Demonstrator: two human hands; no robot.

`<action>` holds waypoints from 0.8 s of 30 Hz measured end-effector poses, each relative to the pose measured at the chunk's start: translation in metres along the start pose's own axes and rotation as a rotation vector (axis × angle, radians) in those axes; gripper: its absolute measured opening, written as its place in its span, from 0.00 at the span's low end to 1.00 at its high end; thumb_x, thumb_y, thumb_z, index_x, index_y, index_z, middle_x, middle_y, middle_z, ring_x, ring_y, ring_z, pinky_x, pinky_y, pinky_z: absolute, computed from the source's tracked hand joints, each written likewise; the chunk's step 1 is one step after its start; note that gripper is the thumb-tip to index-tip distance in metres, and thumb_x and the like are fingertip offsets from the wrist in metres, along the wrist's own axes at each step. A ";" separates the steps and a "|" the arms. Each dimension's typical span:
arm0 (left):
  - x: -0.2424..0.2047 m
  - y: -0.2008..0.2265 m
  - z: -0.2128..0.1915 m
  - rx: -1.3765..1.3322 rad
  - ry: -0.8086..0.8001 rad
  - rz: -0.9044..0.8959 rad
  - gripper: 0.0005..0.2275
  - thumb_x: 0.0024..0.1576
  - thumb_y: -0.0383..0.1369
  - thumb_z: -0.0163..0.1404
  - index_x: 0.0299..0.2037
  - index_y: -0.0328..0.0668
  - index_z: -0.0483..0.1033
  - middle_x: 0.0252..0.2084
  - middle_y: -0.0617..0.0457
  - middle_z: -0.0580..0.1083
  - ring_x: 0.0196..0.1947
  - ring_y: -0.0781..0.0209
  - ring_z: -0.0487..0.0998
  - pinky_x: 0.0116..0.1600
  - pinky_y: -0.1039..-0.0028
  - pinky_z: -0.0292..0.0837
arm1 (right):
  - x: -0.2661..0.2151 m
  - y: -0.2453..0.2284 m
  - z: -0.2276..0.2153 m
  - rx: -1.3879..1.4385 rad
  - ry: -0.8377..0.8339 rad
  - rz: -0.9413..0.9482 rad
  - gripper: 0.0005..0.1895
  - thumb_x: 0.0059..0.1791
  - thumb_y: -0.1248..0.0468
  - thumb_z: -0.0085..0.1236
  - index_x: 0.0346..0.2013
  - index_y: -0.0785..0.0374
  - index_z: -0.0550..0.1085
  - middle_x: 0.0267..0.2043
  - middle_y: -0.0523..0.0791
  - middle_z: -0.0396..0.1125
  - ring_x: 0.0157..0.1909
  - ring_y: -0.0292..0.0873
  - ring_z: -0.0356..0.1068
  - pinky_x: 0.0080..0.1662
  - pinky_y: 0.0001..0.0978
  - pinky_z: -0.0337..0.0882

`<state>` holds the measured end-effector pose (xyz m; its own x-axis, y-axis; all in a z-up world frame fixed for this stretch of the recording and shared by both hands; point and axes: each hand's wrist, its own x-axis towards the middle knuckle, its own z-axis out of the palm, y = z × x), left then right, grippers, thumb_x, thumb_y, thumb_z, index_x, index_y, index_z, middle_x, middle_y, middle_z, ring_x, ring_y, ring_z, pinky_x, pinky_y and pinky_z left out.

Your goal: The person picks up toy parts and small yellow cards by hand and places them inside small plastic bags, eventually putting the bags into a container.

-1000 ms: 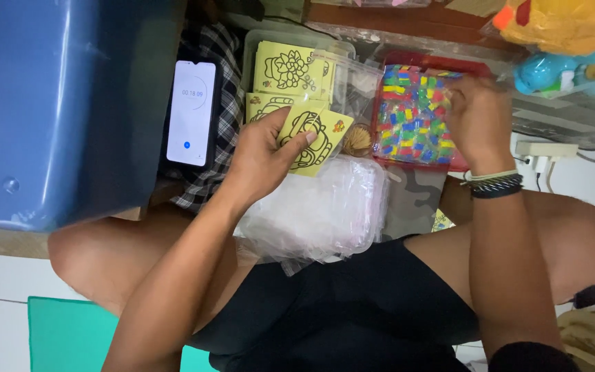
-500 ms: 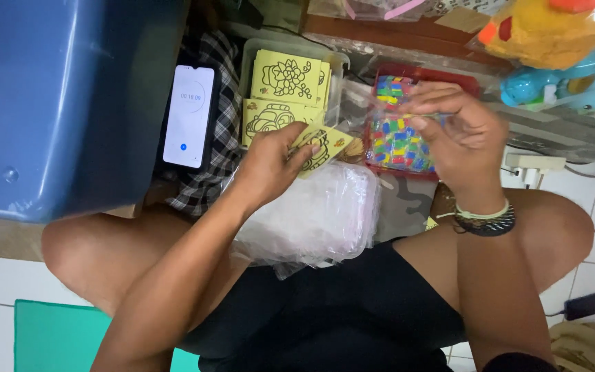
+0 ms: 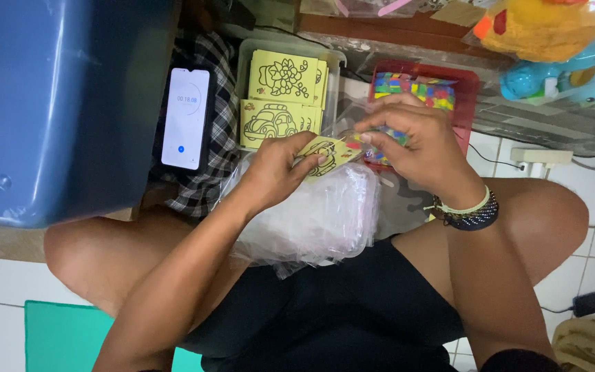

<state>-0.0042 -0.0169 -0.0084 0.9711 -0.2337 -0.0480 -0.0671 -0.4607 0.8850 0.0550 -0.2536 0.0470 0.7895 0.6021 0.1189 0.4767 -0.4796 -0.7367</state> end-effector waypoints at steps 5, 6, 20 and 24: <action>0.000 0.000 0.001 -0.036 0.010 -0.003 0.07 0.57 0.29 0.55 0.42 0.34 0.79 0.30 0.48 0.81 0.23 0.59 0.78 0.32 0.70 0.73 | 0.001 -0.001 0.005 -0.038 0.003 -0.044 0.09 0.46 0.73 0.67 0.41 0.65 0.83 0.38 0.44 0.67 0.44 0.41 0.63 0.46 0.31 0.64; 0.000 -0.001 0.002 -0.056 0.016 -0.006 0.07 0.57 0.29 0.56 0.42 0.34 0.79 0.29 0.49 0.81 0.22 0.61 0.77 0.31 0.72 0.73 | 0.002 -0.004 0.006 -0.038 0.015 -0.065 0.11 0.44 0.74 0.67 0.41 0.66 0.82 0.39 0.44 0.70 0.46 0.43 0.66 0.49 0.34 0.65; -0.001 -0.009 0.006 -0.471 0.121 0.008 0.01 0.58 0.26 0.58 0.37 0.40 0.80 0.21 0.53 0.74 0.28 0.70 0.67 0.34 0.74 0.68 | 0.001 0.013 0.005 0.347 0.366 -0.226 0.28 0.57 0.63 0.57 0.67 0.71 0.57 0.61 0.58 0.62 0.60 0.53 0.65 0.63 0.47 0.67; -0.002 -0.009 0.004 -0.563 0.121 0.041 0.00 0.60 0.25 0.57 0.37 0.38 0.80 0.25 0.55 0.75 0.31 0.71 0.67 0.37 0.77 0.68 | -0.004 0.010 0.008 0.357 0.180 -0.050 0.30 0.49 0.64 0.68 0.61 0.71 0.66 0.48 0.53 0.69 0.50 0.45 0.68 0.53 0.39 0.70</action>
<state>-0.0063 -0.0154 -0.0180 0.9918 -0.1267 0.0158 -0.0056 0.0807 0.9967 0.0540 -0.2556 0.0338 0.8387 0.4827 0.2521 0.3773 -0.1813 -0.9082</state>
